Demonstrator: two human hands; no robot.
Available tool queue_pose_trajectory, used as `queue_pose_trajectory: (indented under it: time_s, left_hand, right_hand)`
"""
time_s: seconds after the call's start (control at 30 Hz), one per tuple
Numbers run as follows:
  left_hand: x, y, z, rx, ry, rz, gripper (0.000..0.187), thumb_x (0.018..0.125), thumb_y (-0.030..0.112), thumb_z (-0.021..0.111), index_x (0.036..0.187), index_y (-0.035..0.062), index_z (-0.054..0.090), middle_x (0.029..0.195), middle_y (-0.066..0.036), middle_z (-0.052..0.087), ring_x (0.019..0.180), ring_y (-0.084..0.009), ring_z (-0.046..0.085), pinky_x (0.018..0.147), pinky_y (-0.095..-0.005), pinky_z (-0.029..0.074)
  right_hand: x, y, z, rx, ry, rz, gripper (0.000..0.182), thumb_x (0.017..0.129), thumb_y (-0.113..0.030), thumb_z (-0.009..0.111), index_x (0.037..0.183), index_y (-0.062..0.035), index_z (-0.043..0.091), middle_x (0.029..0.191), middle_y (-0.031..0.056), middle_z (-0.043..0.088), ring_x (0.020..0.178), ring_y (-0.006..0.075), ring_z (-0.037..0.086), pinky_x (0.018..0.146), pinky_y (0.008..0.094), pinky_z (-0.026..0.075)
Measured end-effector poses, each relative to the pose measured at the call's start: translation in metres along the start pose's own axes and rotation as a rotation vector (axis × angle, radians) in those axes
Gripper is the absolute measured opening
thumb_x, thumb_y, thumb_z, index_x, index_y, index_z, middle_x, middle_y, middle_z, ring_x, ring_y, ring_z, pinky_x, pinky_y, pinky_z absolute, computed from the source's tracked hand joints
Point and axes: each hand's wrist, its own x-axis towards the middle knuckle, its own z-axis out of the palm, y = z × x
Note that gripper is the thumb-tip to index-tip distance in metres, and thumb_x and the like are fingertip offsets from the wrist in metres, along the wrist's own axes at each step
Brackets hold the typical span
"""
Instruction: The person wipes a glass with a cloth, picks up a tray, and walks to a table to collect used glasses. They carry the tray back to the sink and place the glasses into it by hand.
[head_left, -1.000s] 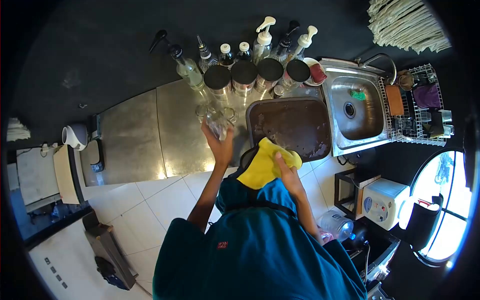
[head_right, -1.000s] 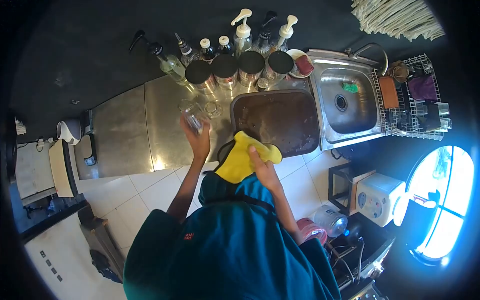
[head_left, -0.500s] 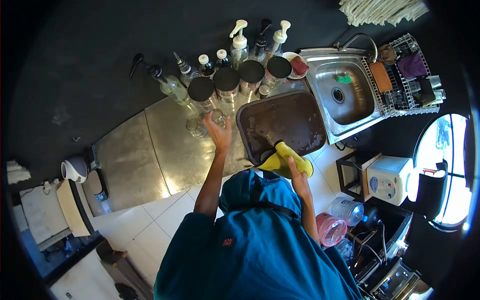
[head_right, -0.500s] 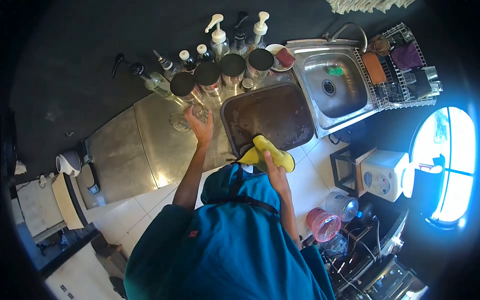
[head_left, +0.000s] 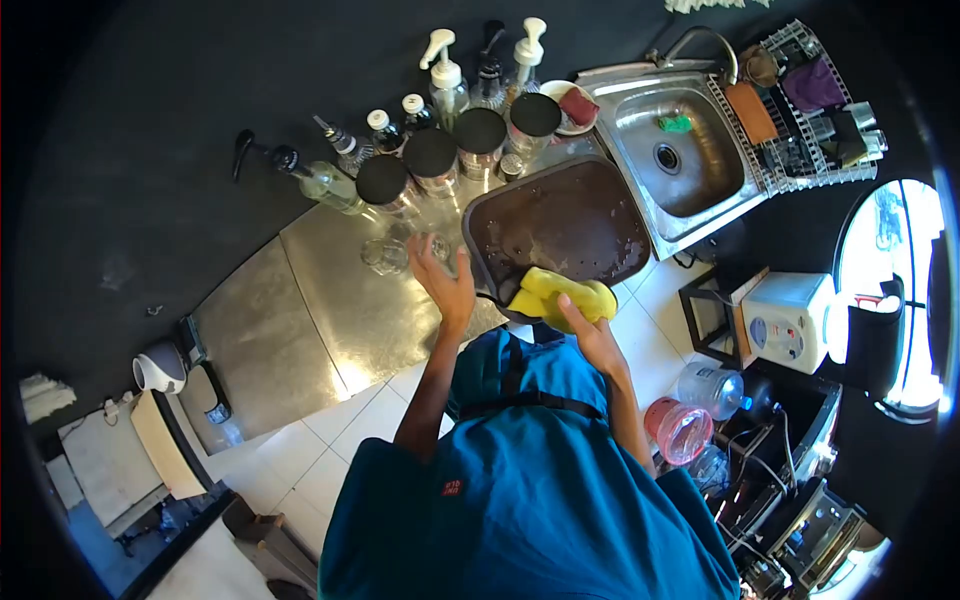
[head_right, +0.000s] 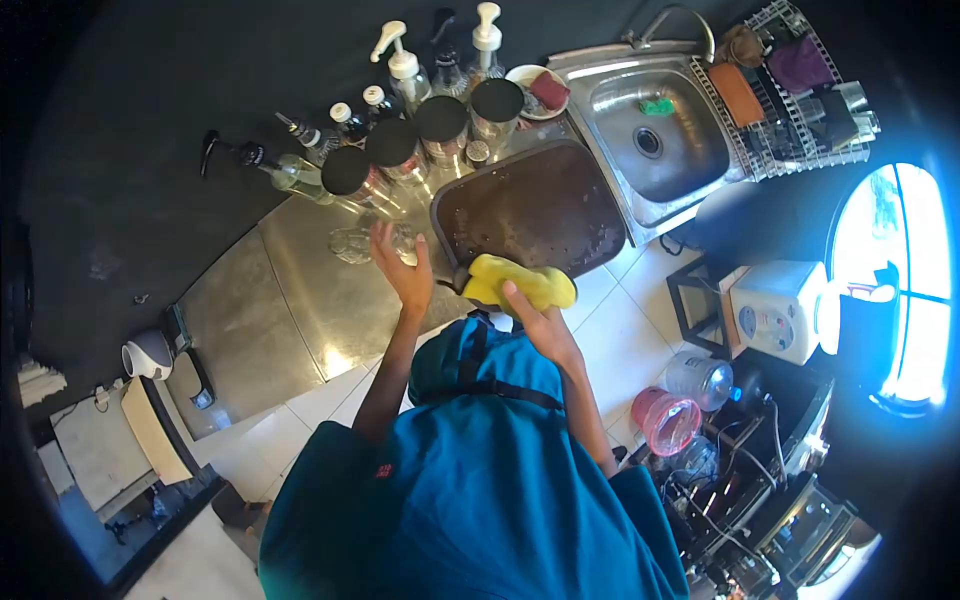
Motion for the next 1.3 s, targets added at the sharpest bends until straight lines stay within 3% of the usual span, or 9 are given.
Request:
queue_pose_trajectory:
  time_s: [0.07,0.13,0.3,0.53,0.83,0.9,1.0,1.13,1.3]
  left_hand:
    - [0.010,0.044,-0.020,-0.067,-0.015,0.035,0.035,0.089,0.023,0.060,0.115,0.0002,0.054,0.120,-0.019,0.052,0.118,-0.0322,0.047,0.101,-0.0407,0.035]
    - [0.025,0.080,-0.047,-0.832,-0.745,-0.557,0.042,0.098,0.037,0.044,0.102,-0.0017,0.061,0.096,-0.012,0.063,0.097,-0.0220,0.060,0.087,-0.0315,0.045]
    - [0.032,0.108,-0.063,-0.794,-0.903,-0.488,0.056,0.099,0.046,0.034,0.099,-0.0022,0.063,0.086,-0.003,0.063,0.082,-0.0101,0.058,0.074,-0.0253,0.047]
    - [0.008,0.083,-0.037,-0.571,-1.251,-0.508,0.049,0.099,0.041,0.038,0.118,-0.0009,0.056,0.110,-0.006,0.061,0.100,-0.0143,0.055,0.089,-0.0277,0.041]
    - [-0.032,0.166,0.030,-1.073,-0.983,-0.710,0.032,0.095,0.018,0.050,0.124,0.0037,0.050,0.118,-0.008,0.058,0.107,-0.0175,0.057,0.092,-0.0304,0.044]
    - [-0.047,0.217,0.064,-1.181,-1.024,-0.640,0.023,0.089,0.000,0.055,0.111,0.0051,0.053,0.108,-0.007,0.061,0.100,-0.0140,0.057,0.087,-0.0257,0.045]
    - [-0.081,0.269,0.102,-0.884,-1.184,-0.312,0.014,0.084,0.002,0.064,0.093,0.0056,0.054,0.084,0.002,0.057,0.078,-0.0054,0.052,0.070,-0.0194,0.042]
    - [-0.153,0.339,0.157,-0.992,-1.309,-0.314,0.017,0.080,0.004,0.068,0.084,0.0065,0.051,0.076,0.002,0.053,0.069,-0.0041,0.050,0.062,-0.0193,0.040]
    - [-0.224,0.412,0.205,-0.940,-1.534,-0.246,0.019,0.071,-0.003,0.060,0.076,0.0067,0.044,0.069,0.004,0.044,0.064,-0.0031,0.042,0.055,-0.0202,0.033]
  right_hand:
    - [0.000,-0.014,0.003,0.073,-0.088,-0.082,0.047,0.093,-0.035,0.056,0.123,0.0001,0.052,0.116,0.0090,0.059,0.108,0.0190,0.054,0.094,0.0315,0.041]
    - [0.006,-0.019,0.004,0.121,-0.147,-0.144,0.043,0.093,-0.031,0.057,0.122,-0.0001,0.052,0.116,0.0085,0.059,0.107,0.0181,0.055,0.092,0.0317,0.043]
    - [0.016,-0.027,0.012,0.201,-0.161,-0.134,0.035,0.092,-0.024,0.061,0.117,0.0000,0.057,0.108,0.0061,0.063,0.098,0.0157,0.059,0.085,0.0296,0.047]
    - [-0.001,-0.017,-0.016,0.255,-0.128,-0.266,0.040,0.090,-0.022,0.063,0.122,-0.0002,0.054,0.117,0.0067,0.060,0.106,0.0188,0.054,0.092,0.0320,0.043]
    - [-0.025,0.034,-0.089,0.540,-0.261,-0.045,0.061,0.087,-0.030,0.067,0.135,-0.0040,0.041,0.126,0.0038,0.052,0.113,0.0154,0.049,0.096,0.0297,0.040]
    - [-0.027,0.054,-0.133,0.480,-0.133,-0.007,0.062,0.087,-0.030,0.066,0.136,-0.0051,0.038,0.122,0.0041,0.052,0.112,0.0146,0.048,0.096,0.0292,0.039]
    - [-0.045,0.089,-0.176,0.524,0.073,0.046,0.065,0.086,-0.029,0.067,0.137,-0.0072,0.034,0.121,0.0073,0.051,0.114,0.0160,0.046,0.095,0.0289,0.039]
    - [-0.075,0.123,-0.261,0.371,0.649,-0.246,0.065,0.081,-0.016,0.068,0.135,-0.0074,0.033,0.128,0.0156,0.047,0.118,0.0248,0.047,0.099,0.0374,0.038]
    - [-0.134,0.076,-0.358,0.553,0.707,-0.510,0.035,0.089,-0.019,0.052,0.118,0.0004,0.054,0.111,0.0105,0.059,0.106,0.0181,0.055,0.090,0.0314,0.044]
